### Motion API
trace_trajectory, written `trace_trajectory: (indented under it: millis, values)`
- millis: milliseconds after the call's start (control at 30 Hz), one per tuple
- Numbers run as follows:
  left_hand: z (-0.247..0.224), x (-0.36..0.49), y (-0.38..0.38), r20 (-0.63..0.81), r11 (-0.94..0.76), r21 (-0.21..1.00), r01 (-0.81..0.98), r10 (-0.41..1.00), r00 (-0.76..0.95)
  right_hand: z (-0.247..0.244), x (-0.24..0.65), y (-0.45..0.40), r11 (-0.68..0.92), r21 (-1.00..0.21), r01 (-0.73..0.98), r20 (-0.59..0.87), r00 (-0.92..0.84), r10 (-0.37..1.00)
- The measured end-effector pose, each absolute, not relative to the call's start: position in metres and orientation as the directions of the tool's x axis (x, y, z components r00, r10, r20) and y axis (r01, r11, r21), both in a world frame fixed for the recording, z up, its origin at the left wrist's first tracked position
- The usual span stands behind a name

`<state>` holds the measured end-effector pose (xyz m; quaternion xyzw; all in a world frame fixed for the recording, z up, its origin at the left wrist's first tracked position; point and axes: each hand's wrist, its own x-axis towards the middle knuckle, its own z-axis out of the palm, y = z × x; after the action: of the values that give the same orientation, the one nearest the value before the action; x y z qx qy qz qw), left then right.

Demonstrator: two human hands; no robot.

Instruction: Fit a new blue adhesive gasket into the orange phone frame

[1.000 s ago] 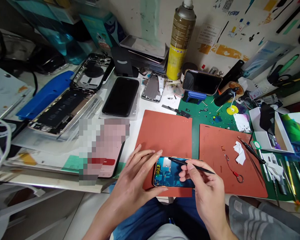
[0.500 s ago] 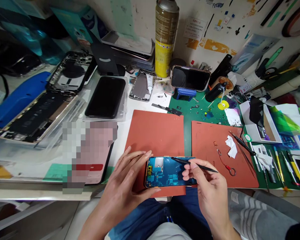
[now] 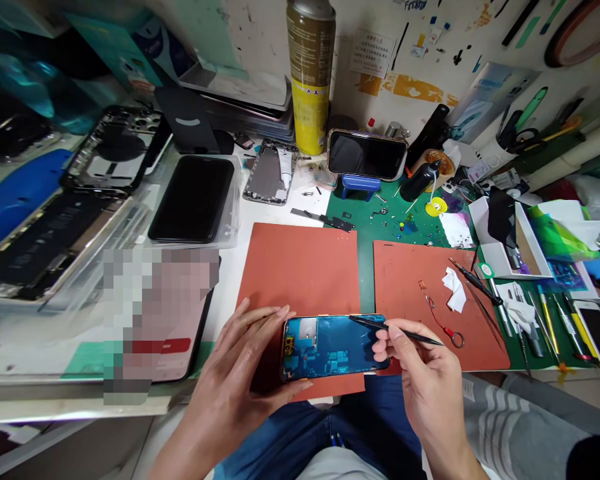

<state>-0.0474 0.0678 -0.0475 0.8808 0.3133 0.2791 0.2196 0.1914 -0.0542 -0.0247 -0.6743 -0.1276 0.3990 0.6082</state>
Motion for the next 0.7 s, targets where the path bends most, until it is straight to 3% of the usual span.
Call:
trace_trajectory:
  millis: [700]
  values:
    - [-0.050,-0.049,0.069,0.345,-0.707,0.565,0.426,0.671,0.656,-0.027,0.205,-0.061,-0.202,-0.923,-0.326,-0.377,0.674,0.636]
